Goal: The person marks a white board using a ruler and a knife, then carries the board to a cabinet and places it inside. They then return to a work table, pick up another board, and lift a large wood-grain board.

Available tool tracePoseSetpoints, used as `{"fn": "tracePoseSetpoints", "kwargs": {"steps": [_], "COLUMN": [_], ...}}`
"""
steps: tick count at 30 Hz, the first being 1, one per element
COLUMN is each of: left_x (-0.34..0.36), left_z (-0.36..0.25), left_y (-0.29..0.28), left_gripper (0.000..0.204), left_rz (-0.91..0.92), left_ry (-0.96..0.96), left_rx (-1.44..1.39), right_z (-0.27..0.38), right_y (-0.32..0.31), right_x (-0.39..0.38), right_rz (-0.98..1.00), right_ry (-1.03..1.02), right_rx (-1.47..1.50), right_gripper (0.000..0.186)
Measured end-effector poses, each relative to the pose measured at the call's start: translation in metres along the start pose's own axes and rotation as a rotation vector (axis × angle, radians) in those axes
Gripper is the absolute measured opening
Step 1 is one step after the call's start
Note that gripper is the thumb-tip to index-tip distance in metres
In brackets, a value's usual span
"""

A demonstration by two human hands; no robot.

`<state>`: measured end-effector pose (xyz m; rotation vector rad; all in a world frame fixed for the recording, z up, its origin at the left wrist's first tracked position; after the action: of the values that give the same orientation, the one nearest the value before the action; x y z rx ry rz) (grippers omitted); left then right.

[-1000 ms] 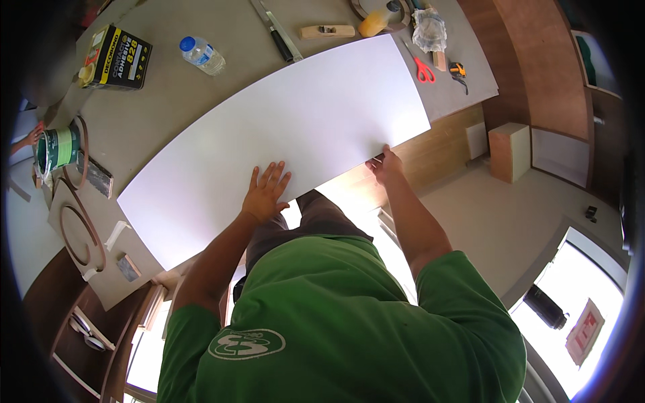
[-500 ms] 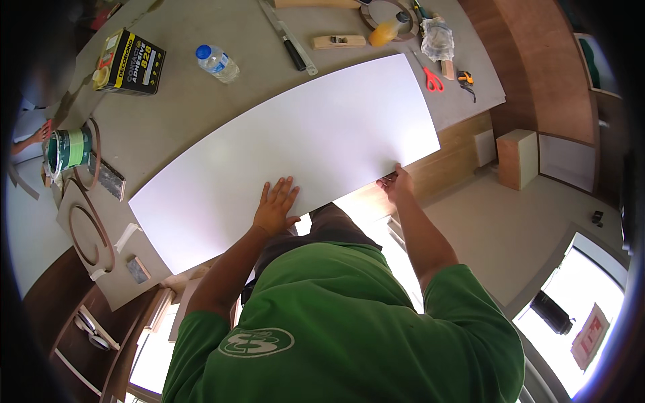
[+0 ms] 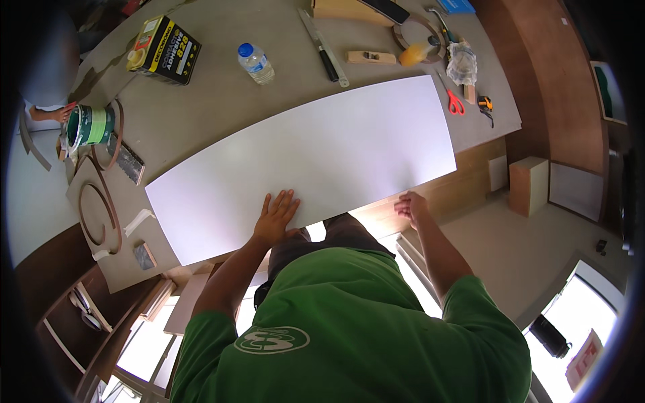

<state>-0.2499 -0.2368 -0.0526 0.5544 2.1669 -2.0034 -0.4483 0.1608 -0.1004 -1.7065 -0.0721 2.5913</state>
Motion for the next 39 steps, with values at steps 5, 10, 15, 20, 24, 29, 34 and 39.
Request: {"fn": "tracePoseSetpoints", "kwargs": {"steps": [5, 10, 15, 20, 24, 29, 34, 39], "left_x": [-0.025, 0.045, 0.113, 0.113, 0.123, 0.119, 0.122, 0.124], "left_z": [0.052, 0.130, 0.155, 0.158, 0.159, 0.163, 0.162, 0.161], "left_y": [0.005, -0.024, -0.027, -0.021, -0.023, -0.021, -0.022, -0.022], "left_gripper": [0.092, 0.079, 0.074, 0.074, 0.073, 0.072, 0.071, 0.070], "left_rz": [-0.009, -0.283, -0.401, -0.326, -0.301, -0.268, -0.248, -0.208], "left_ry": [-0.058, -0.360, -0.681, -0.755, -0.752, -0.772, -0.769, -0.769], "left_rx": [-0.110, 0.020, -0.074, 0.009, 0.024, 0.005, 0.008, 0.019], "right_z": [0.055, 0.172, 0.232, 0.242, 0.255, 0.253, 0.258, 0.265], "right_y": [0.068, 0.204, 0.313, 0.347, 0.344, 0.355, 0.353, 0.346], "right_x": [-0.026, 0.010, 0.036, 0.060, 0.090, 0.099, 0.094, 0.086], "right_rz": [0.196, 0.226, -0.072, -0.272, -0.295, -0.166, -0.163, -0.228], "right_ry": [-0.209, -0.799, -1.119, -0.896, -0.800, -0.492, -0.538, -0.730], "right_rx": [-0.385, -0.623, -1.132, -1.346, -1.229, -1.198, -1.183, -1.066], "right_gripper": [0.024, 0.023, 0.030, 0.059, 0.050, 0.041, 0.039, 0.042]}}
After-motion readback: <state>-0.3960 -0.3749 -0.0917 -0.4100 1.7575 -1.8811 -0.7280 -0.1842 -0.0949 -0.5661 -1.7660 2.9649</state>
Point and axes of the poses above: each hand's wrist, its own x-axis towards the middle knuckle, its own y-axis out of the palm, z = x × y, the point moved 5 cm from there along x, towards the middle knuckle, and after that the axes turned 14 degrees about x, right-handed, at the moved point
